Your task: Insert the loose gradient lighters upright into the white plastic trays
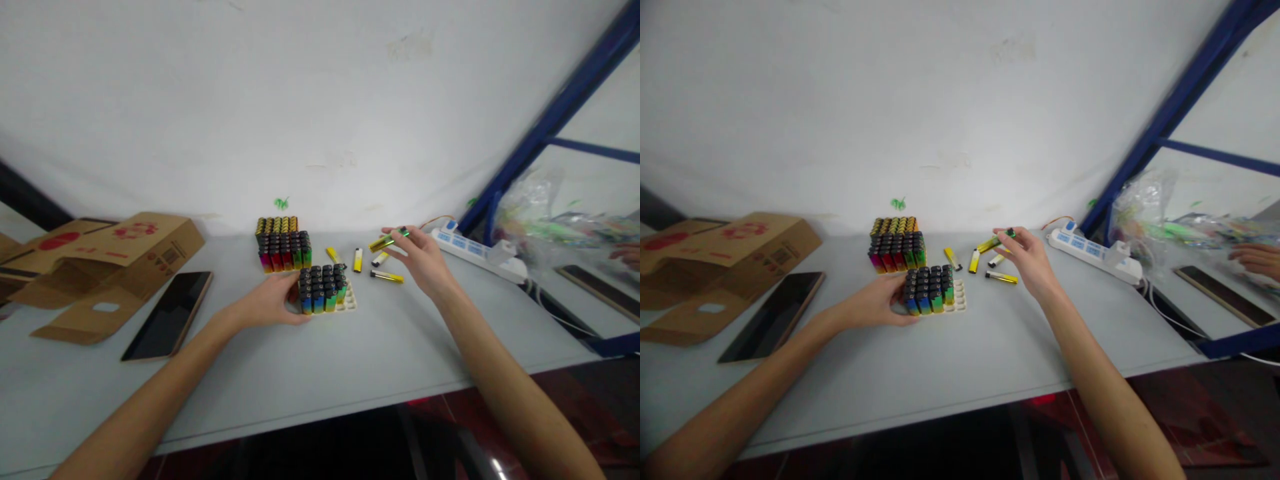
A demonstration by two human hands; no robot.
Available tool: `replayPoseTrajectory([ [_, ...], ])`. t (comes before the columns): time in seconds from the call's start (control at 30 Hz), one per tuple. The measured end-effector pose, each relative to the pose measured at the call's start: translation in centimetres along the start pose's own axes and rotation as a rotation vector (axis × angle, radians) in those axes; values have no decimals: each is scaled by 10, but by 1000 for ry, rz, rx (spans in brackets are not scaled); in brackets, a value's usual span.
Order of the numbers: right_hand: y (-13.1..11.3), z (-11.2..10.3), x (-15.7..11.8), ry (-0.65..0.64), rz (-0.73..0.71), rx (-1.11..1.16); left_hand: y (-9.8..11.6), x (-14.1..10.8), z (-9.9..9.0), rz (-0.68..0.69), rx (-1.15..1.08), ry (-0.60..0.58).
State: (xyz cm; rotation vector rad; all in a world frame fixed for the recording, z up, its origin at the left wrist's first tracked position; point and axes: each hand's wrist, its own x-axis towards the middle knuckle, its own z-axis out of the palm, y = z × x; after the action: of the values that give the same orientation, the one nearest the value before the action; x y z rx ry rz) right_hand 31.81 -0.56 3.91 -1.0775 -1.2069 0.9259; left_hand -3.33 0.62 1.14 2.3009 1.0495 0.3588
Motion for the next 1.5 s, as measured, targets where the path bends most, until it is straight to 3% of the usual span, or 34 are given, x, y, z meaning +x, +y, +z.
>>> replayPoseTrajectory([
  [0.13,4,26,3,-88,99,247,0,0,0,-3,4,-5],
  [0.33,19,40,-20,-246,120,180,-1,0,0,0,2,-6],
  [0.5,22,44,-25,-302,111,183,-1,0,-1,6,21,-4],
  [0.6,24,46,-24,-282,104,124,0,0,-2,11,29,-3],
  [0.83,31,39,-23,-38,0,-180,1,1,-2,20,34,8],
  [0.97,36,34,-21,20,-32,-316,1,1,-1,23,32,19],
  [1.3,45,32,-21,8,-64,-345,3,0,-2,12,28,14],
  [1.5,36,38,-24,-115,-73,-94,2,0,-1,8,22,4],
])
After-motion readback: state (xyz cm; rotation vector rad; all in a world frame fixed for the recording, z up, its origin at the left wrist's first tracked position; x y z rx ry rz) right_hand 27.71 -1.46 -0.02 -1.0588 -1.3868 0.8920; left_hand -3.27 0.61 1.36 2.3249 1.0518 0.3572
